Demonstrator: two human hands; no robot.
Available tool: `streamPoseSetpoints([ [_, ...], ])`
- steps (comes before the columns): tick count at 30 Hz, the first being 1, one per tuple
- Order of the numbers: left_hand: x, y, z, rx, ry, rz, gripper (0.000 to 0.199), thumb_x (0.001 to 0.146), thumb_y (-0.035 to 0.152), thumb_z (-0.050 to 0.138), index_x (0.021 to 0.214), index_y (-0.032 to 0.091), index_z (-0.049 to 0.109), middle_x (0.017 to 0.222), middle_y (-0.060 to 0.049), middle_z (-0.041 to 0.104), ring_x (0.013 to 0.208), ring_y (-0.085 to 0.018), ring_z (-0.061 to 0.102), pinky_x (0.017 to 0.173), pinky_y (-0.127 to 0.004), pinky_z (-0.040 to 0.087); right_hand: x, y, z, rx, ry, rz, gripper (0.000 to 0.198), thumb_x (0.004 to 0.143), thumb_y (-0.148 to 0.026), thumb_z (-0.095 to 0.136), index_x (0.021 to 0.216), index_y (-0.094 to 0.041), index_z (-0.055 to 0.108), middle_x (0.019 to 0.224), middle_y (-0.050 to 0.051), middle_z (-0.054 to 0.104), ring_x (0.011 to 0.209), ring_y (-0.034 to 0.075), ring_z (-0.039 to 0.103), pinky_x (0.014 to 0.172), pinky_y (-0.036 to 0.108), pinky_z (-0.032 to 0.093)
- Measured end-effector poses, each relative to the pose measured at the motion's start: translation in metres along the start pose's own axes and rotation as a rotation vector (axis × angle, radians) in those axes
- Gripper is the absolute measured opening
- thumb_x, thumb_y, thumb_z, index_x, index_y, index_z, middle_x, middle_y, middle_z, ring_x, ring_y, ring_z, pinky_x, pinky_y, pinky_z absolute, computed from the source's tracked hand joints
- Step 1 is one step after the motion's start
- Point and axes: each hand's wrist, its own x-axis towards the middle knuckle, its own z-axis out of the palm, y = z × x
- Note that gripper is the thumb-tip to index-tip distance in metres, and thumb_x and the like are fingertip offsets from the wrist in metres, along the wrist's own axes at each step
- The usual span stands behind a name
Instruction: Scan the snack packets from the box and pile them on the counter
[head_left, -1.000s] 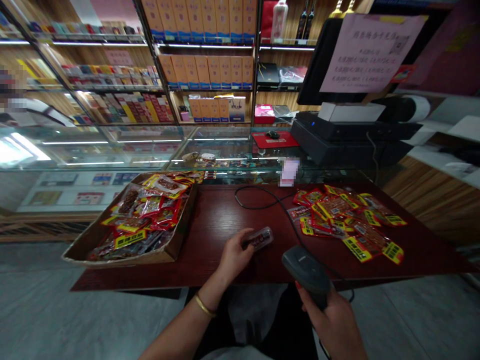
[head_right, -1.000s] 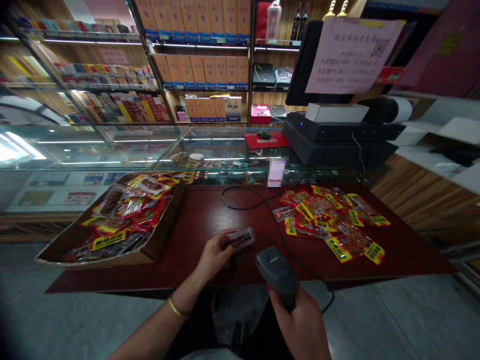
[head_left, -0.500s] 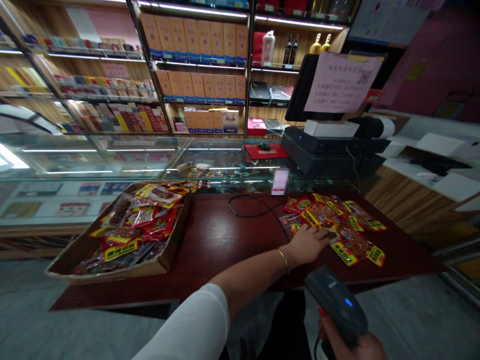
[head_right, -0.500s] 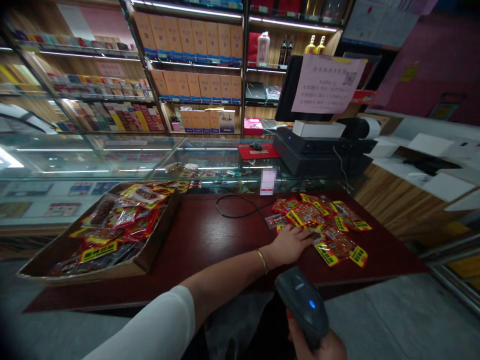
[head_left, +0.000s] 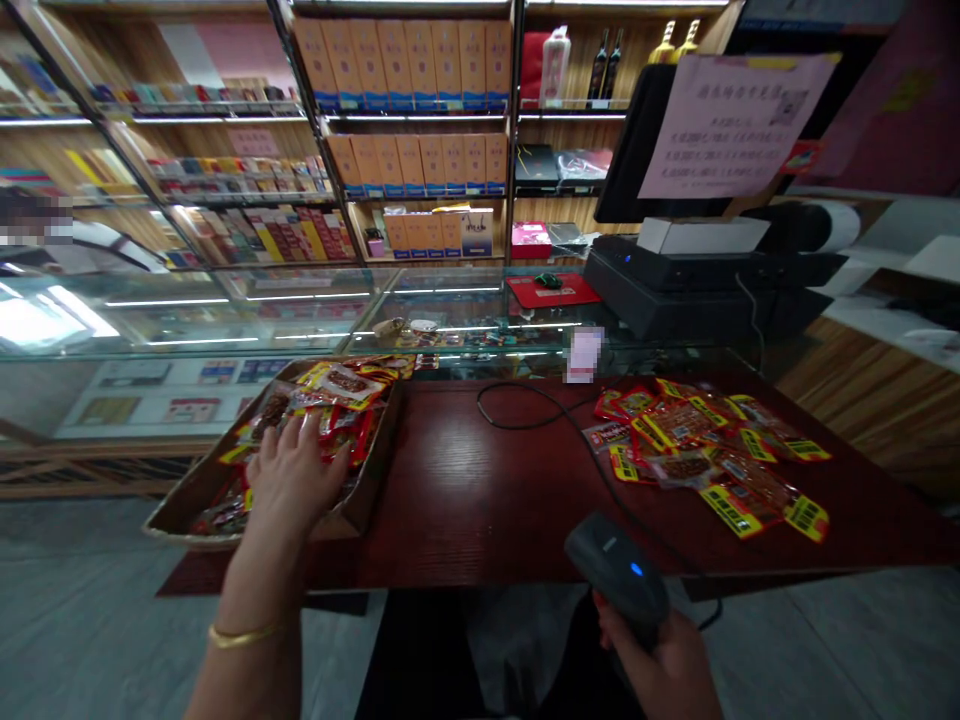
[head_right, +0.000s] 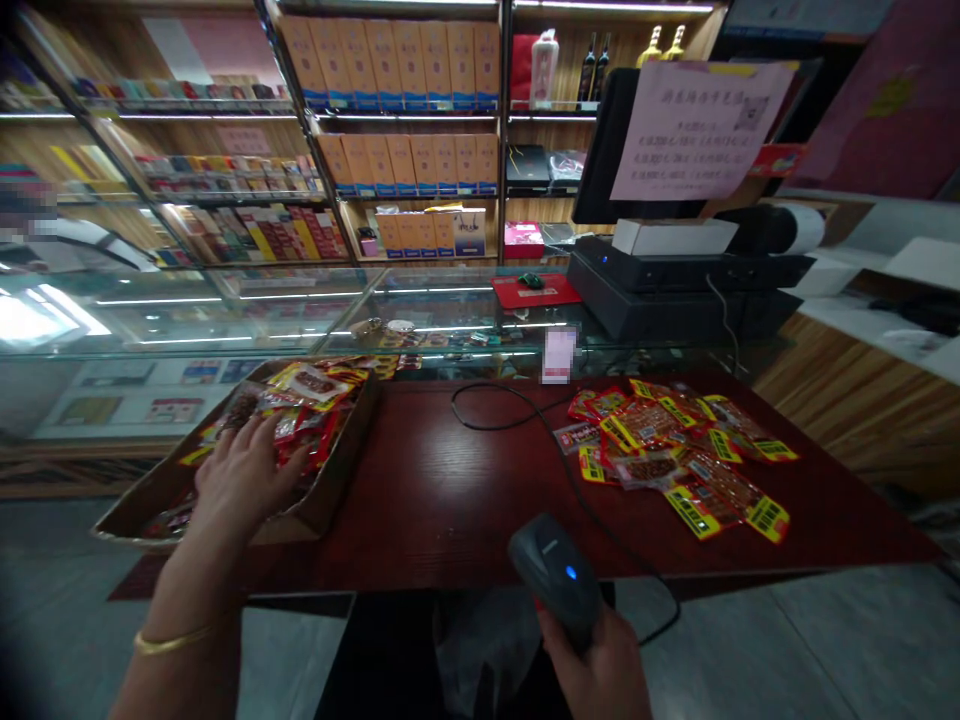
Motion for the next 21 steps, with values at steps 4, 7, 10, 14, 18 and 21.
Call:
streamPoseSetpoints([
  [4, 0.011, -0.07, 0.014, 0.111, -0.28, -0.075, 0.074, 0.068, 0.053, 0.078, 0.131, 0.018, 0.061, 0.138, -0.022, 0.062, 0.125, -0.047, 0.057, 0.095, -0.055, 0.049, 0.007, -0.02, 0.016, 0.058, -0.048, -0.099, 0.049, 0.088, -0.063, 0.063, 0.063, -0.022, 0.073, 0.059, 0.007, 0.077, 0.055, 0.025, 0.075, 0.065, 0.028, 0.062],
  [7, 0.008, -0.075, 0.018, 0.087, -0.263, -0.005, 0.059, 0.073, 0.048, 0.074, 0.125, 0.022, 0.065, 0.127, -0.018, 0.069, 0.116, -0.042, 0.064, 0.097, -0.055, 0.049, 0.005, -0.03, 0.024, 0.089, -0.022, -0.089, 0.05, 0.086, -0.067, 0.064, 0.064, -0.023, 0.073, 0.056, 0.007, 0.075, 0.056, 0.025, 0.074, 0.067, 0.03, 0.063],
  [10, 0.006, -0.066, 0.014, 0.103, -0.21, -0.048, 0.049, 0.077, 0.049, 0.071, 0.121, 0.025, 0.069, 0.114, -0.015, 0.075, 0.109, -0.041, 0.066, 0.092, -0.054, 0.051, 0.002, -0.032, 0.027, 0.1, 0.025, -0.054, 0.052, 0.084, -0.07, 0.064, 0.063, -0.023, 0.072, 0.056, 0.007, 0.075, 0.058, 0.026, 0.074, 0.069, 0.031, 0.062],
  [14, 0.001, -0.055, 0.007, 0.182, -0.158, -0.115, 0.04, 0.088, 0.052, 0.058, 0.114, 0.028, 0.077, 0.109, -0.015, 0.077, 0.11, -0.043, 0.065, 0.09, -0.058, 0.049, 0.002, -0.022, 0.021, 0.064, 0.033, -0.048, 0.053, 0.084, -0.069, 0.064, 0.058, -0.023, 0.07, 0.058, 0.007, 0.076, 0.057, 0.025, 0.074, 0.068, 0.03, 0.061],
  [18, -0.007, -0.046, 0.001, 0.19, -0.033, -0.135, 0.039, 0.093, 0.047, 0.05, 0.102, 0.023, 0.08, 0.1, -0.014, 0.078, 0.106, -0.039, 0.067, 0.096, -0.057, 0.046, 0.003, -0.009, 0.013, 0.012, -0.038, -0.074, 0.054, 0.084, -0.071, 0.064, 0.065, -0.022, 0.077, 0.064, 0.009, 0.079, 0.057, 0.025, 0.075, 0.061, 0.028, 0.06],
  [21, -0.012, -0.043, -0.003, 0.054, 0.087, -0.132, 0.034, 0.091, 0.041, 0.052, 0.096, 0.019, 0.078, 0.109, -0.014, 0.078, 0.109, -0.034, 0.068, 0.102, -0.049, 0.046, 0.0, -0.005, 0.013, 0.008, 0.008, -0.044, 0.062, 0.083, -0.078, 0.06, 0.066, -0.022, 0.077, 0.062, 0.008, 0.078, 0.058, 0.026, 0.075, 0.058, 0.027, 0.059],
])
